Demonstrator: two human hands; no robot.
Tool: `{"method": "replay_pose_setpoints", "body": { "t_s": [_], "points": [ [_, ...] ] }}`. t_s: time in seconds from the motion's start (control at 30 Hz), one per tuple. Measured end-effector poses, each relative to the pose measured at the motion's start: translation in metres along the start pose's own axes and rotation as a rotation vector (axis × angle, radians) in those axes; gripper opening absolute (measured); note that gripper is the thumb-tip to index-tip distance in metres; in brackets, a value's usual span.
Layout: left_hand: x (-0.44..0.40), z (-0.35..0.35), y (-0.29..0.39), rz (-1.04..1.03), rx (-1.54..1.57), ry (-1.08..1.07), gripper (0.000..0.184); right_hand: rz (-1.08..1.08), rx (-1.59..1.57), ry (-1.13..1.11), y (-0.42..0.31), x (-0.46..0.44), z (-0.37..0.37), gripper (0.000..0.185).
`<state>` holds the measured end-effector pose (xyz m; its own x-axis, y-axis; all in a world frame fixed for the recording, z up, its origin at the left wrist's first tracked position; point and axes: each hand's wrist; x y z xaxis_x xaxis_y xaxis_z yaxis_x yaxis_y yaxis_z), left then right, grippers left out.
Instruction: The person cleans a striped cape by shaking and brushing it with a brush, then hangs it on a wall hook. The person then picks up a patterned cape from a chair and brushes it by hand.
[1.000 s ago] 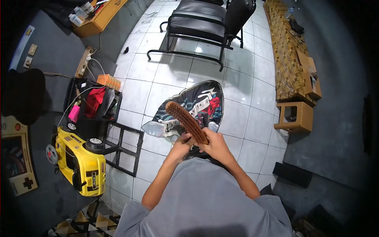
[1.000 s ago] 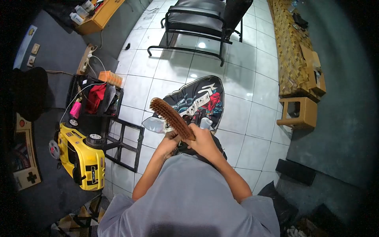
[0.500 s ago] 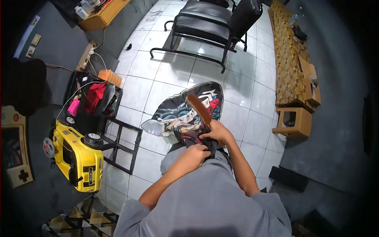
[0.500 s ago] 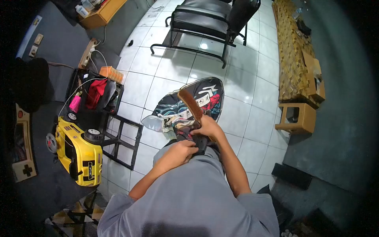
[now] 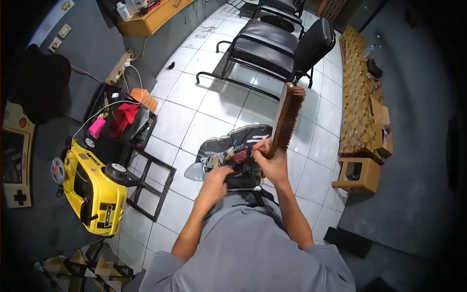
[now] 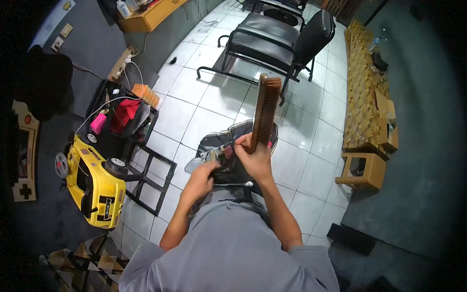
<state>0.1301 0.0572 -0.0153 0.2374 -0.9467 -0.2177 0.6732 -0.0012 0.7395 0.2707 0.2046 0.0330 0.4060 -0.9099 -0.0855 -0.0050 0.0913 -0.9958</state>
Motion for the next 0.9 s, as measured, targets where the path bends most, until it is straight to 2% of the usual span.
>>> {"method": "replay_pose_setpoints", "body": {
  "t_s": [0.07, 0.1, 0.13, 0.33, 0.37, 0.47, 0.5, 0.53, 0.6, 0.63, 0.7, 0.73, 0.77, 0.8, 0.83, 0.9],
  "points": [
    [-0.039, 0.007, 0.06, 0.15, 0.256, 0.104, 0.043, -0.066, 0.006, 0.082, -0.038, 0.006, -0.014, 0.021],
    [-0.045, -0.002, 0.062, 0.198, 0.304, 0.125, 0.043, 0.037, 0.122, 0.096, -0.045, 0.007, -0.014, 0.02],
    [-0.049, -0.009, 0.062, 0.245, 0.352, 0.145, 0.043, 0.025, 0.082, 0.122, -0.046, 0.009, -0.016, 0.019],
    [-0.064, -0.034, 0.07, 0.058, 0.327, 0.297, 0.02, -0.066, 0.018, 0.205, -0.054, 0.007, -0.005, 0.01],
    [-0.062, -0.033, 0.072, 0.188, 0.308, 0.247, 0.01, -0.102, 0.003, 0.233, -0.052, 0.006, -0.001, 0.01],
    [-0.061, -0.02, 0.053, 0.418, 0.438, -0.017, 0.011, -0.306, -0.077, 0.178, -0.051, 0.002, 0.029, 0.017],
    [-0.057, -0.031, 0.032, 0.514, 0.632, -0.057, 0.012, -0.33, 0.18, 0.084, -0.052, 0.003, 0.046, 0.026],
    [-0.061, -0.02, 0.049, 0.609, 0.928, -0.023, 0.012, -0.386, 0.229, 0.048, -0.047, 0.005, 0.057, 0.027],
    [-0.064, -0.016, 0.046, 0.797, 1.147, -0.026, 0.015, -0.506, 0.327, -0.03, -0.018, 0.016, 0.071, 0.03],
    [-0.063, -0.017, 0.04, 0.854, 1.092, 0.028, 0.017, -0.275, 0.436, 0.004, 0.02, 0.029, 0.076, 0.033],
    [-0.064, -0.023, 0.026, 0.963, 0.98, 0.131, 0.021, -0.384, 0.203, -0.029, 0.052, 0.047, 0.079, 0.033],
    [-0.066, -0.026, 0.024, 0.953, 0.993, 0.185, 0.022, -0.461, 0.068, -0.035, 0.054, 0.052, 0.075, 0.035],
    [-0.069, -0.028, 0.022, 0.941, 1.006, 0.24, 0.023, -0.424, -0.05, -0.144, 0.056, 0.055, 0.076, 0.046],
    [-0.073, -0.028, 0.021, 0.928, 1.016, 0.293, 0.025, -0.428, -0.148, -0.124, 0.046, 0.052, 0.071, 0.046],
    [-0.087, -0.003, 0.069, 0.914, 1.091, 0.255, 0.021, -0.435, -0.246, -0.104, 0.025, 0.047, 0.062, 0.047],
    [-0.095, -0.008, 0.049, 0.726, 0.831, 0.242, 0.031, -0.409, -0.361, -0.101, -0.019, 0.036, 0.054, 0.05]
  ]
}}
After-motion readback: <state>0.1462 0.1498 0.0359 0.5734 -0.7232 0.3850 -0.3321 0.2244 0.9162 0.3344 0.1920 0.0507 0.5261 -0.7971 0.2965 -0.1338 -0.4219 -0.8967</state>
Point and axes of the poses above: each hand's wrist, its own x-axis away from the middle knuckle, its own z-axis out of the back of the hand, y = z × x, and after that the axes turned 7 degrees about y, right-handed
